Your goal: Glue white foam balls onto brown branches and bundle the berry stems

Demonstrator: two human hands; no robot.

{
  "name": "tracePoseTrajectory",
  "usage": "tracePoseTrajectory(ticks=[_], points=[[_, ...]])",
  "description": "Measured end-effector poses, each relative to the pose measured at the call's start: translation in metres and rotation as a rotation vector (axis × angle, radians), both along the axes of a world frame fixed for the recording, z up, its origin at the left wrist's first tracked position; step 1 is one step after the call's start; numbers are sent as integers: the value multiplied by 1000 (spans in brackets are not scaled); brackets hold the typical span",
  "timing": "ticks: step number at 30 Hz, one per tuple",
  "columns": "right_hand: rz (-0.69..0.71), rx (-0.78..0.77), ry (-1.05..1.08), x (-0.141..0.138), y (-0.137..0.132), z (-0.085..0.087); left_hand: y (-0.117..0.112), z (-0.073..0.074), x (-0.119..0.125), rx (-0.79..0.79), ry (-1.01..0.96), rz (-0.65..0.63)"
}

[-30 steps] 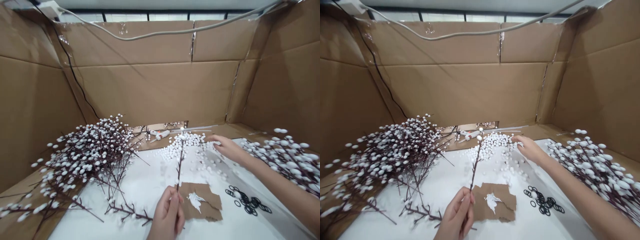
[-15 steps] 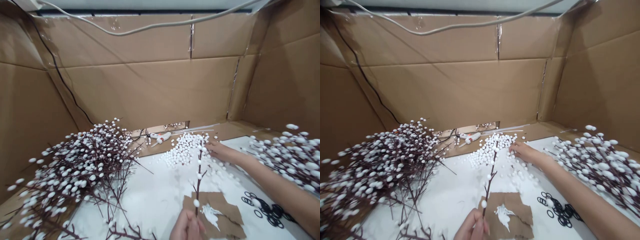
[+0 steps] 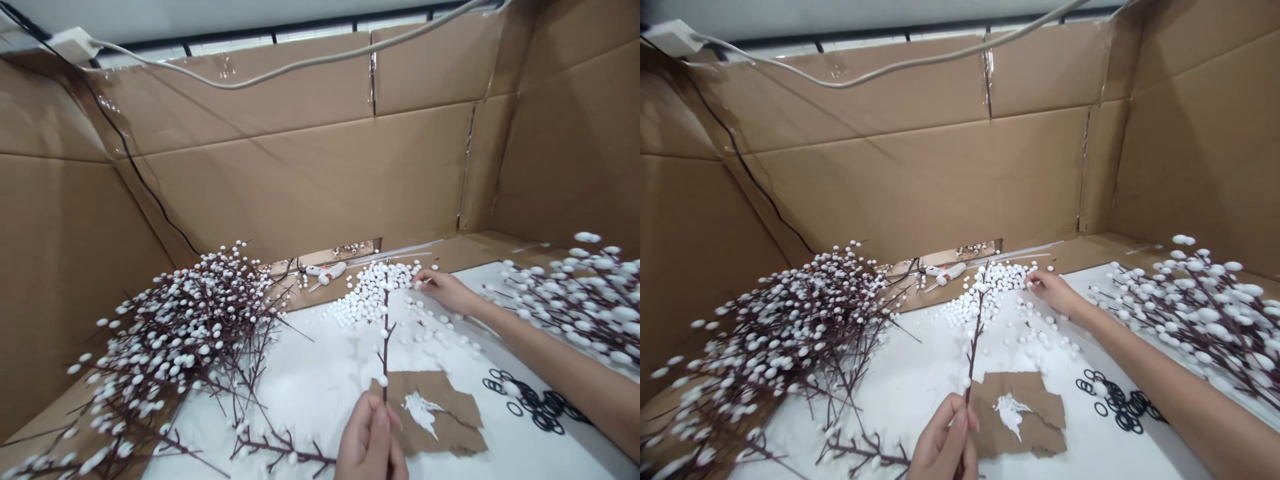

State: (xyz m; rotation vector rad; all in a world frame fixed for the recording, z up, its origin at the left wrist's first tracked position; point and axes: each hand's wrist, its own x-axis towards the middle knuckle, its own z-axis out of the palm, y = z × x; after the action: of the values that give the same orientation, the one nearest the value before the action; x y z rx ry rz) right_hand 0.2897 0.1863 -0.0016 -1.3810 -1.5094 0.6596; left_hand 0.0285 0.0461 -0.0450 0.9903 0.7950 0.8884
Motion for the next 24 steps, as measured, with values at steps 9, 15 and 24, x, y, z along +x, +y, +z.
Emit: tracePoseTrajectory(ticks=[9,15,24], points=[[135,-259,791,-33,-46,38,-6,33,-14,-38,-58,-61],[238,-416,1201,-70,-92,36,-10,38,-15,3,-49,-16],[300,-614,1506,-104,-118,31,-14,37,-16,39,36,-22]])
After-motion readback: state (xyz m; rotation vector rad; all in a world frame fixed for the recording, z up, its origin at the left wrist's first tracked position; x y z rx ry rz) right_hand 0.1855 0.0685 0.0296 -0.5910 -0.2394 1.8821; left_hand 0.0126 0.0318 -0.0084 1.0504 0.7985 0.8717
